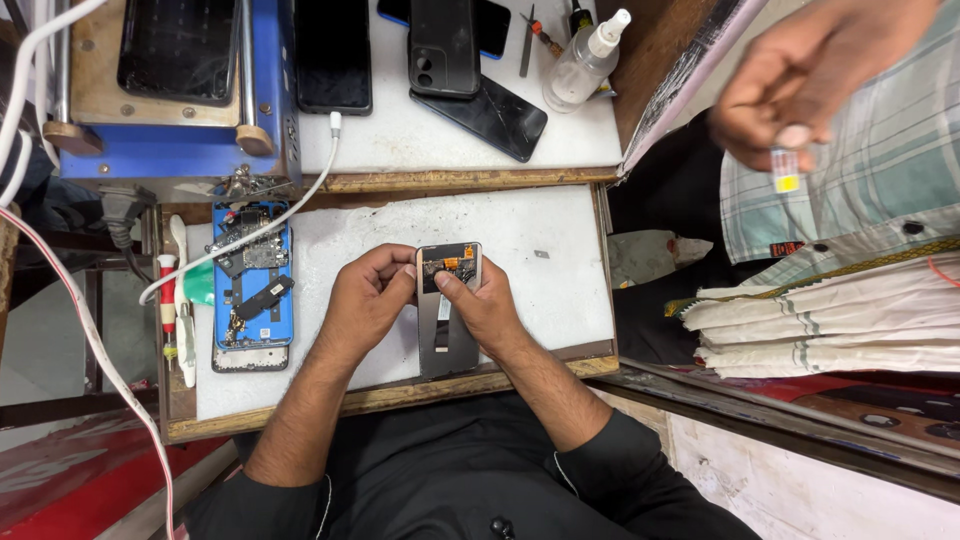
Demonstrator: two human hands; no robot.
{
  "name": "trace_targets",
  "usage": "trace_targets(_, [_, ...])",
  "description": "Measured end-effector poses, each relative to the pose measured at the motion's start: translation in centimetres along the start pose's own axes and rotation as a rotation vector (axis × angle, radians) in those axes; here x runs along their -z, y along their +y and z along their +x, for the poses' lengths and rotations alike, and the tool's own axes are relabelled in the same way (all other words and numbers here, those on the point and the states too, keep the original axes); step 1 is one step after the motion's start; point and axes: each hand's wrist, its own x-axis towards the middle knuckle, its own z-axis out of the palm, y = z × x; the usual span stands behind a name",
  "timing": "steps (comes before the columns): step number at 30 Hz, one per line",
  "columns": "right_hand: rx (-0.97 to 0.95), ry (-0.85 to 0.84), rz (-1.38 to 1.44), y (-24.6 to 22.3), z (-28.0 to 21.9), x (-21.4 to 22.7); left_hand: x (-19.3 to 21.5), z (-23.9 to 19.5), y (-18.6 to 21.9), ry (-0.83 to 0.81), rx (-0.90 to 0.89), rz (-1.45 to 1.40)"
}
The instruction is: The person disassembles a smartphone, removes the back cover, and manipulates internal components including ribbon cables and connectors. They handle multiple phones and tools on a cluttered workbench, occasionally adjusting parts and inspecting the device internals.
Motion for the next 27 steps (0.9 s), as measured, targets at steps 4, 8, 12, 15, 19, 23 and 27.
trace_targets(4, [-0.001, 0.005, 0.034, 0.0, 0.0, -0.2, 0.0, -0.4, -0.6, -0.009, -0.036, 0.027])
trace_targets(8, [-0.004, 0.008, 0.048, -0.1, 0.1, -0.4, 0.3, -0.7, -0.7, -0.062, -0.117, -0.092])
trace_targets(12, [-0.005, 0.000, 0.069, 0.0, 0.0, -0.5, 0.2, -0.6, -0.6, -0.001, -0.043, -0.112])
trace_targets(15, [0.009, -0.009, 0.065, 0.0, 0.0, -0.4, 0.0, -0.4, -0.4, 0.035, -0.024, -0.036])
trace_targets(19, [0.009, -0.010, 0.075, 0.0, 0.1, -0.3, 0.0, -0.3, -0.5, 0.046, 0.002, 0.064])
trace_targets(23, [0.027, -0.019, 0.049, 0.0, 0.1, -0.4, 0.0, -0.6, -1.5, 0.004, -0.100, -0.009])
trace_targets(27, [0.041, 0.002, 0.085, -0.5, 0.1, -0.6, 0.0, -0.9, -1.5, -0.040, -0.203, -0.076])
